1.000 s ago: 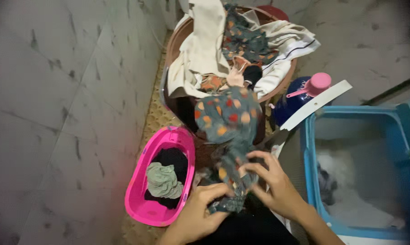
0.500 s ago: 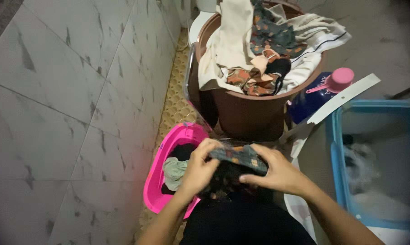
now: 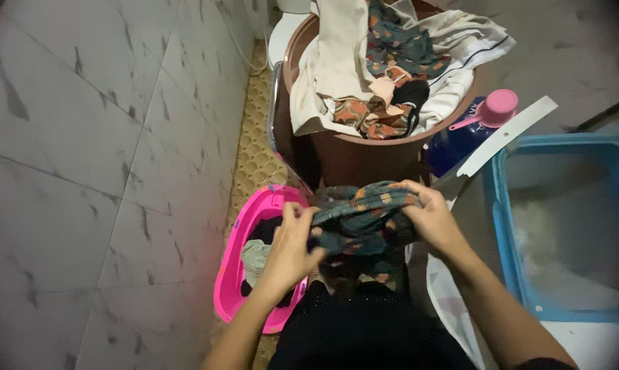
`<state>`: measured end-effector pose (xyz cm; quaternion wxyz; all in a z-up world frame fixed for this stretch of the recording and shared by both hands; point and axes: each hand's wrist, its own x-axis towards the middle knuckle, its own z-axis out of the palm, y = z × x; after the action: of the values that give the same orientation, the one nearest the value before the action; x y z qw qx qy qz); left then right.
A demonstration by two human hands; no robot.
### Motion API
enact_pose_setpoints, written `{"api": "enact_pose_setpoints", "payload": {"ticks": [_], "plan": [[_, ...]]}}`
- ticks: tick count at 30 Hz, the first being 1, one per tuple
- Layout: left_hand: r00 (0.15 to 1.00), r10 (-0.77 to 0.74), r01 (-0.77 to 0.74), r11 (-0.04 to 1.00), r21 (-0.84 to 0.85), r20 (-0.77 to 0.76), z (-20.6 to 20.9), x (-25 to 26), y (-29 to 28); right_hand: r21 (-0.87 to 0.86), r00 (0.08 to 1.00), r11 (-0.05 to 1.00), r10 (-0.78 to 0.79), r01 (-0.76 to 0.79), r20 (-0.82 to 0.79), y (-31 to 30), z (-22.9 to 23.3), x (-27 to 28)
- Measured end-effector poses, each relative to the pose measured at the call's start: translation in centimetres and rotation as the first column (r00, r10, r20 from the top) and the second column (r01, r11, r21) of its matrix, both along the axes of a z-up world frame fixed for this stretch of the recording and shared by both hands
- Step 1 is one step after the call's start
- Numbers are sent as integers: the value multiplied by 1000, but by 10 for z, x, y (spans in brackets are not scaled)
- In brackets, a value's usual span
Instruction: The person folds various garments by hand and places them into a pink basin. They handle multiple items including a black top, a light green shirt, a patterned top, and a white shirt, folding each one before stacking them in the basin.
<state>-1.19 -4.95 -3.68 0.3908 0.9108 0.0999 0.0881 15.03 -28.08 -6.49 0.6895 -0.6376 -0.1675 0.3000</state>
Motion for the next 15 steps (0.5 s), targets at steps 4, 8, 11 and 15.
{"api": "enact_pose_setpoints", "payload": {"ticks": [4,8,11,15], "plan": [[909,-102,6,973,231,403,-11,10,-31,-262,986,961,122,-89,110,7,0,-21],[981,1,26,991,-135,195,-46,31,-40,-34,945,978,209,-207,253,4,16,-25],[996,71,-42,907,-420,52,-64,33,-28,-296,950,950,175,-94,260,-13,29,-24],[997,56,16,448,-894,46,-70,38,-23,-526,923,850,224,-28,313,-22,13,-27]]}}
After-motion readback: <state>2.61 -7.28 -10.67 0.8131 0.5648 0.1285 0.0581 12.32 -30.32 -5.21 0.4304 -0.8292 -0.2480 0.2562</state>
